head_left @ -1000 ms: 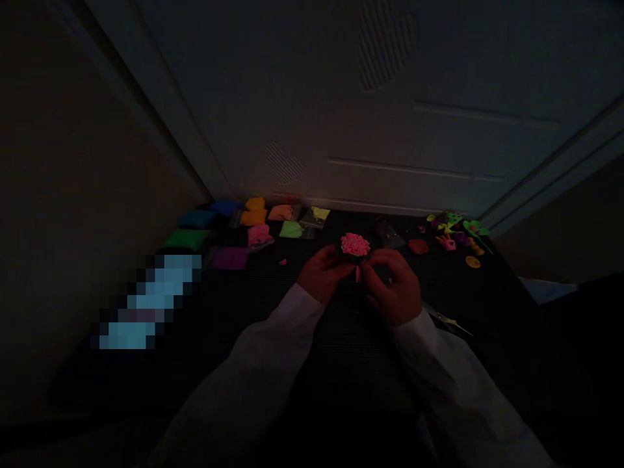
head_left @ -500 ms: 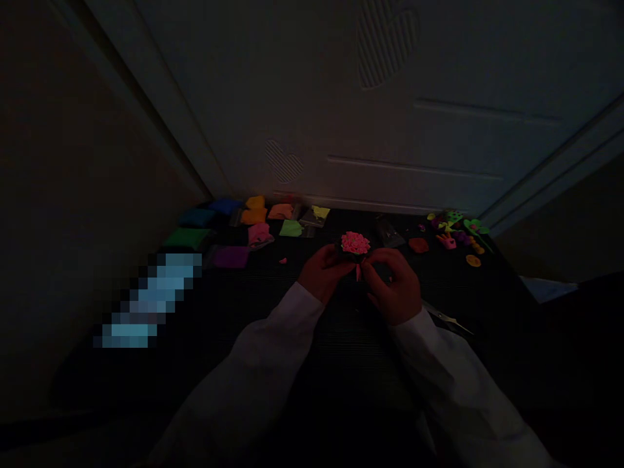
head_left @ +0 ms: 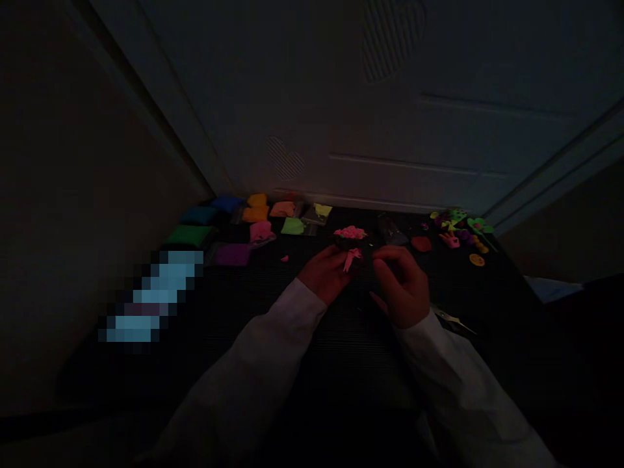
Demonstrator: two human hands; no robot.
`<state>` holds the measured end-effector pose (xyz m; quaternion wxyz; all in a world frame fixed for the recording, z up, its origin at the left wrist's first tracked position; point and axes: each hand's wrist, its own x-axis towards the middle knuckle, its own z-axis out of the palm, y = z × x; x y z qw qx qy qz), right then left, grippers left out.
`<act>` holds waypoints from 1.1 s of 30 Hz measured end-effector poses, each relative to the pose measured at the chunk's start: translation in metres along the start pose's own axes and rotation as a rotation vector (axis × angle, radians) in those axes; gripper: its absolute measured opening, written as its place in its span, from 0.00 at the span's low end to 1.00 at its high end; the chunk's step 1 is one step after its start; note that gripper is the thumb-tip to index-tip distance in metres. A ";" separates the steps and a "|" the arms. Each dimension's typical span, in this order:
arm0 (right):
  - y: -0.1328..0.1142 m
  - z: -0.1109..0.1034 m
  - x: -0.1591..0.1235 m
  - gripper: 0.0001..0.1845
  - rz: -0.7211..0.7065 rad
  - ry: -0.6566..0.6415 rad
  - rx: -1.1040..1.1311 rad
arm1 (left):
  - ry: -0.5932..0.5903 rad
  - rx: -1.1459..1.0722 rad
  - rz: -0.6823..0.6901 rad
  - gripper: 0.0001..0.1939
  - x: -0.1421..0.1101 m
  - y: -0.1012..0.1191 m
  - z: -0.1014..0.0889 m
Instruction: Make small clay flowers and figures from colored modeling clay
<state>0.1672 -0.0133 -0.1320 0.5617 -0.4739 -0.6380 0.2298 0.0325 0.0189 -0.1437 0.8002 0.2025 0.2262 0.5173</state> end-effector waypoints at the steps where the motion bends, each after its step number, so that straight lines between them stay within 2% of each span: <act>1: 0.000 0.000 0.000 0.05 -0.009 -0.002 0.004 | -0.006 -0.003 -0.001 0.10 0.000 0.000 0.000; 11: -0.007 0.001 0.000 0.06 -0.204 0.001 -0.194 | -0.026 0.010 0.015 0.10 -0.002 -0.001 0.003; 20: -0.010 0.003 0.000 0.03 -0.186 0.041 -0.260 | -0.037 0.029 0.023 0.14 0.003 -0.009 -0.002; 33: -0.008 0.003 0.001 0.01 -0.169 0.039 -0.238 | -0.043 0.078 0.093 0.16 0.004 -0.011 -0.001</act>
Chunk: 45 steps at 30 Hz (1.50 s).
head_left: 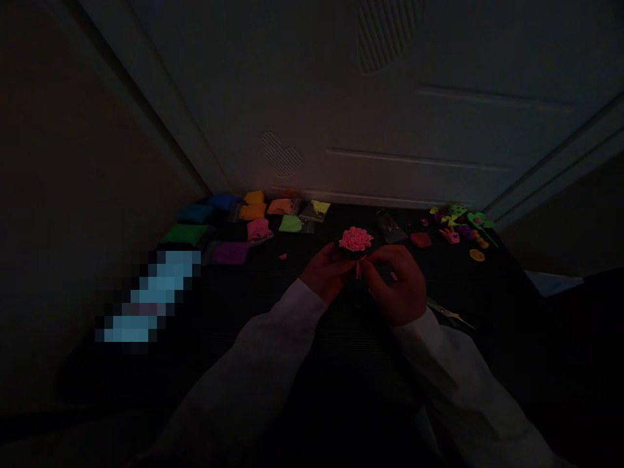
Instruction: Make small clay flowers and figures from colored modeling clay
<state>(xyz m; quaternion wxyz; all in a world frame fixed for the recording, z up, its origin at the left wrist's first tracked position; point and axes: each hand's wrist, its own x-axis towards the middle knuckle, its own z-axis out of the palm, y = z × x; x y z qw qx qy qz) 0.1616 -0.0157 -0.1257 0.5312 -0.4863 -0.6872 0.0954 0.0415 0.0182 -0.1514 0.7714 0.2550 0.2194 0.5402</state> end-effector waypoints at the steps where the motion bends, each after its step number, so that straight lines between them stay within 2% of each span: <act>1: 0.000 0.000 0.000 0.01 0.001 -0.003 0.002 | 0.005 0.000 0.001 0.16 0.000 0.000 0.000; 14: 0.000 0.001 0.000 0.01 -0.010 0.014 0.002 | -0.009 -0.001 0.016 0.16 0.000 0.000 0.001; 45: 0.003 0.004 -0.002 0.01 0.013 0.017 -0.057 | 0.042 0.056 0.073 0.16 0.002 -0.003 0.001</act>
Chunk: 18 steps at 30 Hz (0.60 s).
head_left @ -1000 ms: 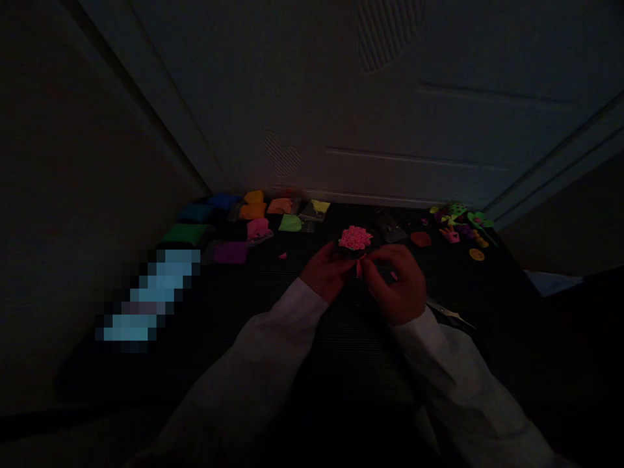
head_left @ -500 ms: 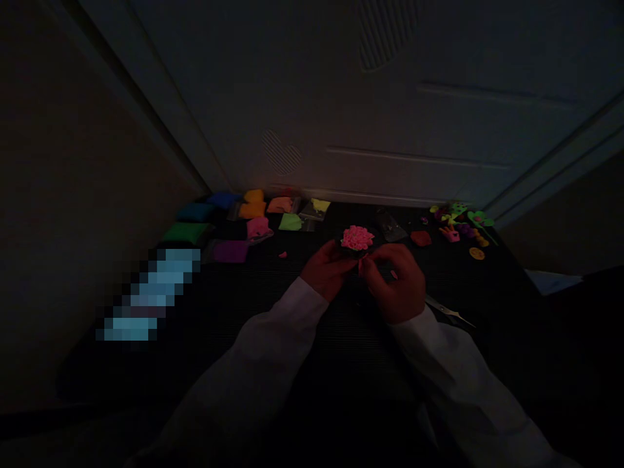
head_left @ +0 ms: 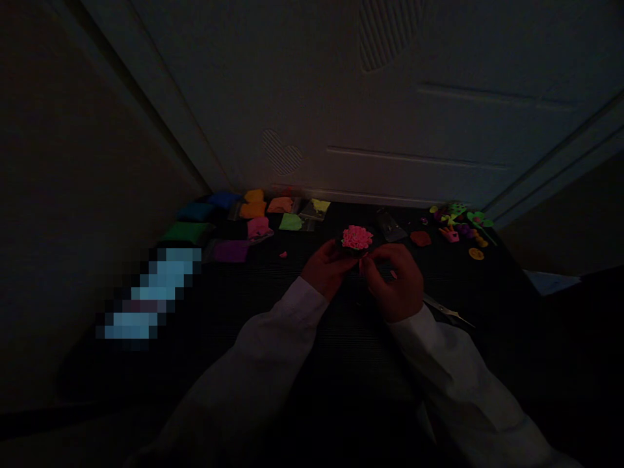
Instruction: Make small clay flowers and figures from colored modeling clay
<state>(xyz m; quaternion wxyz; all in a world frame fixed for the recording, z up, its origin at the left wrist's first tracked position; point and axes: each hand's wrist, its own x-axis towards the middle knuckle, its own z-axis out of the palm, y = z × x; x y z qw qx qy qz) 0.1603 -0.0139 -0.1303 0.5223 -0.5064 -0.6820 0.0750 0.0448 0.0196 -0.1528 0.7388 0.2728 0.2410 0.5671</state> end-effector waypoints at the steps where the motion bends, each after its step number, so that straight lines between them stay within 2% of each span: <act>1: 0.000 0.000 0.000 0.01 -0.006 0.002 -0.002 | 0.005 0.002 0.004 0.16 0.000 0.000 0.000; 14: 0.000 0.000 -0.001 0.01 -0.026 0.008 0.009 | 0.018 -0.008 -0.002 0.16 -0.001 0.001 0.000; 18: 0.000 -0.005 0.001 0.01 -0.065 0.033 0.005 | -0.016 -0.021 -0.015 0.16 -0.001 0.004 0.000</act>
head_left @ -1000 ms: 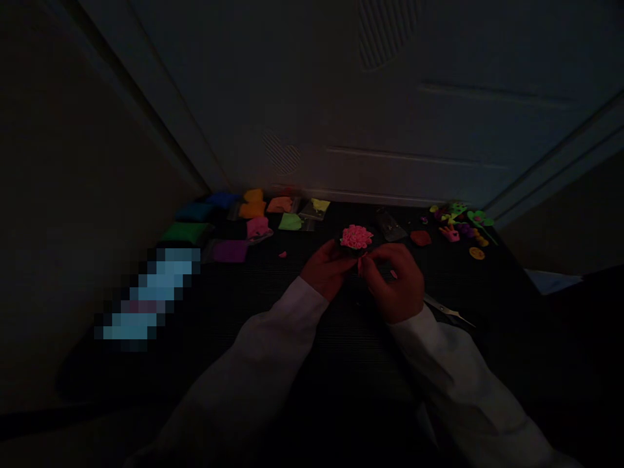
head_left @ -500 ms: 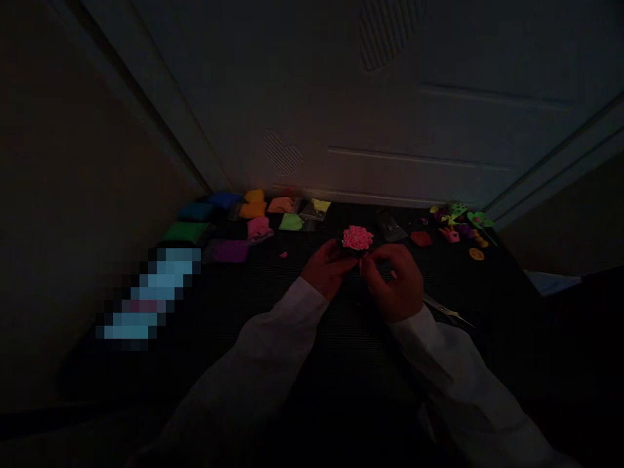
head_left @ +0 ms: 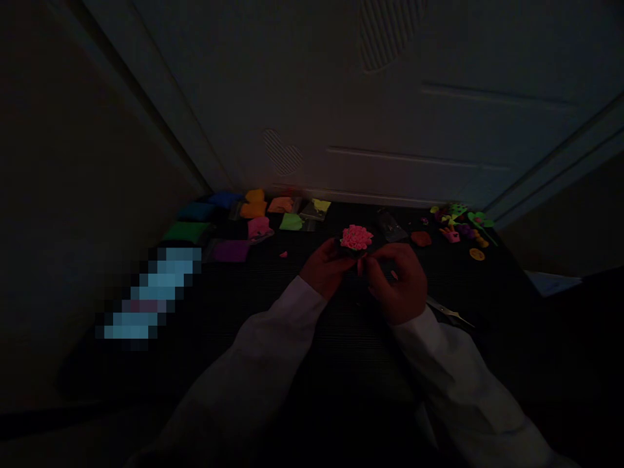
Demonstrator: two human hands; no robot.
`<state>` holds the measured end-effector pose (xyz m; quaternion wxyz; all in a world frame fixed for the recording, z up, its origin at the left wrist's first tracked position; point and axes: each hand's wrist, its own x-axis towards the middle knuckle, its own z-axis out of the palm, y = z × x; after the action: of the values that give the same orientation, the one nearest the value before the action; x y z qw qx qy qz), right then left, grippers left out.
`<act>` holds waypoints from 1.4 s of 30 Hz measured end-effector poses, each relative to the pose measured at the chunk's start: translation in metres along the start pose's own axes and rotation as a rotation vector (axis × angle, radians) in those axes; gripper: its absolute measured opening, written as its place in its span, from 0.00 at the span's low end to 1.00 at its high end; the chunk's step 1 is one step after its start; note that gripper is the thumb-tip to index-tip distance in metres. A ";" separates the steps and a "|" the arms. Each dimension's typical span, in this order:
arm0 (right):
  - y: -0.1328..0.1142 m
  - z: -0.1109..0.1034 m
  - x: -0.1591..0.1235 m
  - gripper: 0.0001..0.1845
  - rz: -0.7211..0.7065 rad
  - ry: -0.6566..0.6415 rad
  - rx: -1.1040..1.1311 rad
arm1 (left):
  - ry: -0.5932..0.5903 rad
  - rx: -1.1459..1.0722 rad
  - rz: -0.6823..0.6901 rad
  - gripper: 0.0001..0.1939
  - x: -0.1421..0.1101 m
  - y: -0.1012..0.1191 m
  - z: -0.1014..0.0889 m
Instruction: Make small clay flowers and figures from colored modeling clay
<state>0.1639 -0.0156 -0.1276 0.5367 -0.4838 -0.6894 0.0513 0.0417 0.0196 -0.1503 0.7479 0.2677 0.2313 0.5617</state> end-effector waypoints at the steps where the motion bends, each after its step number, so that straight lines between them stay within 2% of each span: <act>1: 0.000 -0.002 0.001 0.02 -0.021 0.020 -0.011 | -0.008 -0.002 -0.003 0.16 0.000 0.001 0.000; 5: 0.004 -0.007 0.002 0.07 -0.142 0.088 -0.114 | -0.014 -0.002 -0.022 0.14 0.000 0.003 -0.001; 9: 0.008 -0.008 0.000 0.10 -0.207 0.092 -0.191 | -0.025 0.018 -0.037 0.14 0.000 0.002 -0.003; 25: 0.008 -0.009 0.004 0.09 -0.307 0.089 -0.259 | -0.015 0.075 -0.021 0.16 0.001 0.000 -0.004; 34: 0.010 -0.009 0.004 0.12 -0.331 0.098 -0.230 | -0.030 0.079 -0.018 0.13 0.001 0.001 -0.004; 42: 0.010 -0.011 0.004 0.15 -0.371 0.035 -0.262 | -0.004 0.103 -0.010 0.14 0.002 0.001 -0.007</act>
<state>0.1789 -0.0127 -0.1260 0.4813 -0.4149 -0.7581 -0.1465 0.0370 0.0223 -0.1548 0.7363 0.3057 0.2598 0.5449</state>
